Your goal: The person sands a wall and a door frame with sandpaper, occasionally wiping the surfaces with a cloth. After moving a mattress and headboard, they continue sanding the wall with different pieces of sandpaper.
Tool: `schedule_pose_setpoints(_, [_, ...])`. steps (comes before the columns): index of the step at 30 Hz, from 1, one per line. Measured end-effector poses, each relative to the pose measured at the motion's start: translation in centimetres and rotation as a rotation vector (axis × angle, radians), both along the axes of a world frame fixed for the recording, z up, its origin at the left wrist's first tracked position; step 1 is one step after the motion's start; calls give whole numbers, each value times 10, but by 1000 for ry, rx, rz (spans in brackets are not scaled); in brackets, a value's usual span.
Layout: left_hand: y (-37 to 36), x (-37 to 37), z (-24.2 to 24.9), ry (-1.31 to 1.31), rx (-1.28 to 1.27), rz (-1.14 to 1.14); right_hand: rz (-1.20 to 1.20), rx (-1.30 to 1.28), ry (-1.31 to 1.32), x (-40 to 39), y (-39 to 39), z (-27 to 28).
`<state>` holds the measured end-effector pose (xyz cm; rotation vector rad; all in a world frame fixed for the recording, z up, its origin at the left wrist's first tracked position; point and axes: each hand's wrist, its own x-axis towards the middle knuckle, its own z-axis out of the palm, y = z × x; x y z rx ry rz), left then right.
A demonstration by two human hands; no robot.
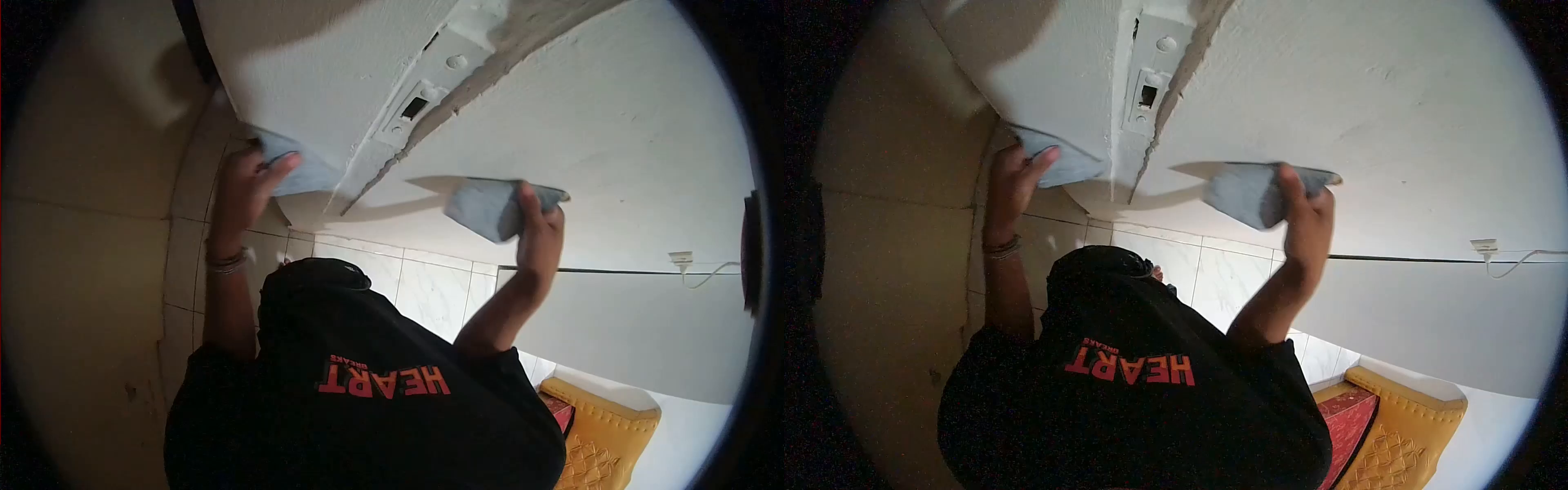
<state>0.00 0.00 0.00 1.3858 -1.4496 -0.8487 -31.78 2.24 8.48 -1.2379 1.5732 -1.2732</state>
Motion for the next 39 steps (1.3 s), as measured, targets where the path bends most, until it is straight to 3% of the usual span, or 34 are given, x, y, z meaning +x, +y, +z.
schedule_pose_setpoints(2, [-5, -19, -2, 20, -2, -34, -48, -17, 148, 24, -4, -7])
schedule_pose_setpoints(3, [-12, -26, -4, -124, -40, -63, 74, 42, 74, 25, -13, -35])
schedule_pose_setpoints(5, [-11, -33, -24, -241, -43, -101, 189, 50, 298, 26, -22, -89])
schedule_pose_setpoints(7, [-12, -2, -53, -181, -118, 56, 192, 54, 357, -7, -23, -122])
schedule_pose_setpoints(10, [-4, 35, -29, 0, 108, 103, -46, 48, 220, -29, -4, -52])
schedule_pose_setpoints(12, [-1, 16, 12, 176, -176, 144, -100, -76, 117, -18, -2, -14])
schedule_pose_setpoints(13, [-1, 5, 13, 169, -165, 147, -68, -186, -1, -9, -3, -7])
schedule_pose_setpoints(15, [-7, -14, 7, 197, -171, -101, 29, -23, 118, 19, -7, -7])
schedule_pose_setpoints(16, [-10, -15, -3, 197, -171, -101, 90, 56, 210, 25, -12, -30])
schedule_pose_setpoints(17, [-13, -16, -17, -24, -73, -128, 168, -2, 296, 32, -17, -61])
schedule_pose_setpoints(18, [-14, -15, -29, -243, 28, -157, 195, -82, 210, 43, -18, -85])
schedule_pose_setpoints(19, [-10, -6, -40, -238, 27, -159, 161, 113, 403, 28, -17, -106])
schedule_pose_setpoints(21, [0, 15, -58, -131, 127, 57, 100, 1, 363, -11, -8, -123])
schedule_pose_setpoints(23, [8, 23, -41, 14, 110, 103, -15, 127, 161, -36, 1, -82])
schedule_pose_setpoints(25, [10, 21, -14, 154, 92, 141, -132, -10, 133, -28, 6, -32])
schedule_pose_setpoints(27, [5, -4, 11, 224, -97, 68, -37, -52, 65, -15, 3, -23])
schedule_pose_setpoints(28, [0, -8, 4, 223, -97, 63, 62, -103, -1, -5, -2, -24])
schedule_pose_setpoints(29, [-7, -14, -11, 65, -54, -32, 86, 43, 96, 10, -4, -30])
schedule_pose_setpoints(30, [-11, -18, -21, -92, -13, -123, 130, 19, 259, 26, -7, -47])
schedule_pose_setpoints(32, [-9, -6, -28, -154, 30, -91, 208, 24, 237, 25, -15, -99])
schedule_pose_setpoints(34, [-3, 16, -34, -214, 78, -44, 177, 30, 237, -3, -10, -114])
schedule_pose_setpoints(36, [2, 37, -34, 83, 80, 102, 102, 32, 248, -34, -4, -87])
schedule_pose_setpoints(39, [-4, 24, -8, 236, -89, 131, 5, -62, 189, -22, 0, -20])
